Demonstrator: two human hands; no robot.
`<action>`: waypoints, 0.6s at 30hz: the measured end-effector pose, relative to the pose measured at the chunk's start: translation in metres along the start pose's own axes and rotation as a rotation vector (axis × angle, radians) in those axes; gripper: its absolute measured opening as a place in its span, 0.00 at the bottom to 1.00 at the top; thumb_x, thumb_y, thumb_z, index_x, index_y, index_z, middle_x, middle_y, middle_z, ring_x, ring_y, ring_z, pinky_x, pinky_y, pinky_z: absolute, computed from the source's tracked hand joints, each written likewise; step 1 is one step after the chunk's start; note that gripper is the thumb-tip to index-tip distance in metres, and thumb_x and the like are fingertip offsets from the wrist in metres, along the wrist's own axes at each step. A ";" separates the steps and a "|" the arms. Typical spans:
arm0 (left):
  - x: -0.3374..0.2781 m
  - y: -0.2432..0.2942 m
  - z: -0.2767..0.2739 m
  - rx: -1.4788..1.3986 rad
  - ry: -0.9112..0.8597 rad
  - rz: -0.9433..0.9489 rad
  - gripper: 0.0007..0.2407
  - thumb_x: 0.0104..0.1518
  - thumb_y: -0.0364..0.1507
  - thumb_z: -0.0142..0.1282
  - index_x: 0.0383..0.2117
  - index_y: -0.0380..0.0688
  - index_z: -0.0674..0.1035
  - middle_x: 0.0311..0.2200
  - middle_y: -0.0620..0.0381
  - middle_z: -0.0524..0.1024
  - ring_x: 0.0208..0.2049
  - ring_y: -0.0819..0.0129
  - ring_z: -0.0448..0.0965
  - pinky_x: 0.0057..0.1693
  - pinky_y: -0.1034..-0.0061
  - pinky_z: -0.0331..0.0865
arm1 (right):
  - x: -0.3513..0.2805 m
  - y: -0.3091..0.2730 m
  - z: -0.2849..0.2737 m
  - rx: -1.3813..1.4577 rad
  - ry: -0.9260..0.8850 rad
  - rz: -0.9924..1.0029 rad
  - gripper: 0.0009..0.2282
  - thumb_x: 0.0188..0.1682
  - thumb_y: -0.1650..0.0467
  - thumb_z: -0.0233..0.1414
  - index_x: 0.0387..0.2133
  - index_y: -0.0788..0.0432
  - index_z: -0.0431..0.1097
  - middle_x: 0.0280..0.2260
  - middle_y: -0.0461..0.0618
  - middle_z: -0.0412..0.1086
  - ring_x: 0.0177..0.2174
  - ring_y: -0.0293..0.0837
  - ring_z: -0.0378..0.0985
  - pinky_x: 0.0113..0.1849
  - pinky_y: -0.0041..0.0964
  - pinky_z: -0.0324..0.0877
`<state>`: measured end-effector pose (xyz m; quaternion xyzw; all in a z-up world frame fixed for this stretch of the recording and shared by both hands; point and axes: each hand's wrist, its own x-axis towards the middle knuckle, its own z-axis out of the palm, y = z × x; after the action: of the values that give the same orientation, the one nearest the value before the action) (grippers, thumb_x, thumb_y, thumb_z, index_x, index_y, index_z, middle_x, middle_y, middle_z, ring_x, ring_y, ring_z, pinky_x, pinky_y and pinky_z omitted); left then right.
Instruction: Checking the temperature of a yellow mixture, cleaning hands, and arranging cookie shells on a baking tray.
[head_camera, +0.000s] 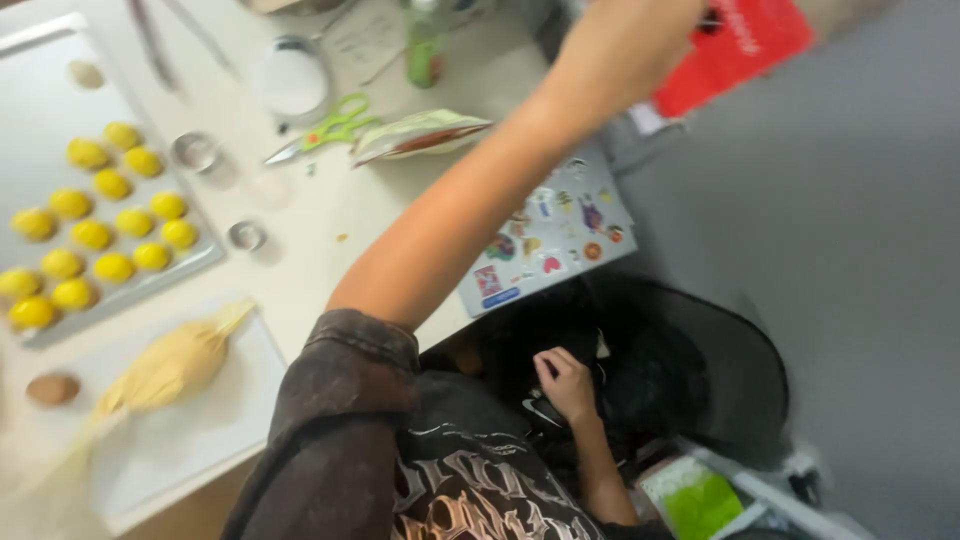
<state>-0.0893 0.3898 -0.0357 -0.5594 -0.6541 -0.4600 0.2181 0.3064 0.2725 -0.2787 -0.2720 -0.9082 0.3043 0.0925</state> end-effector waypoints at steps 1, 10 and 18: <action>-0.006 0.007 -0.020 -0.051 0.022 -0.010 0.05 0.51 0.24 0.56 0.31 0.41 0.81 0.29 0.49 0.78 0.31 0.54 0.80 0.35 0.63 0.73 | 0.001 0.004 0.006 -0.019 -0.010 0.012 0.04 0.47 0.70 0.58 0.30 0.59 0.77 0.31 0.53 0.76 0.32 0.55 0.80 0.34 0.43 0.74; -0.291 0.115 -0.252 -0.514 -0.452 -0.531 0.10 0.62 0.33 0.55 0.29 0.40 0.80 0.32 0.49 0.77 0.38 0.52 0.78 0.45 0.61 0.72 | 0.072 -0.028 0.056 -0.048 -0.355 -0.384 0.05 0.43 0.70 0.57 0.26 0.60 0.75 0.30 0.55 0.75 0.32 0.58 0.79 0.34 0.47 0.73; -0.543 0.236 -0.384 -0.284 -0.223 -1.431 0.10 0.57 0.27 0.55 0.42 0.46 0.84 0.29 0.51 0.83 0.32 0.58 0.83 0.42 0.67 0.74 | 0.054 -0.192 0.161 -0.084 -0.734 -0.739 0.08 0.50 0.67 0.57 0.26 0.58 0.75 0.26 0.56 0.75 0.28 0.58 0.78 0.31 0.49 0.72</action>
<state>0.1943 -0.2346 -0.2009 -0.0620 -0.8115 -0.5104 -0.2777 0.1238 0.0931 -0.2907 0.1877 -0.9277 0.2899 -0.1416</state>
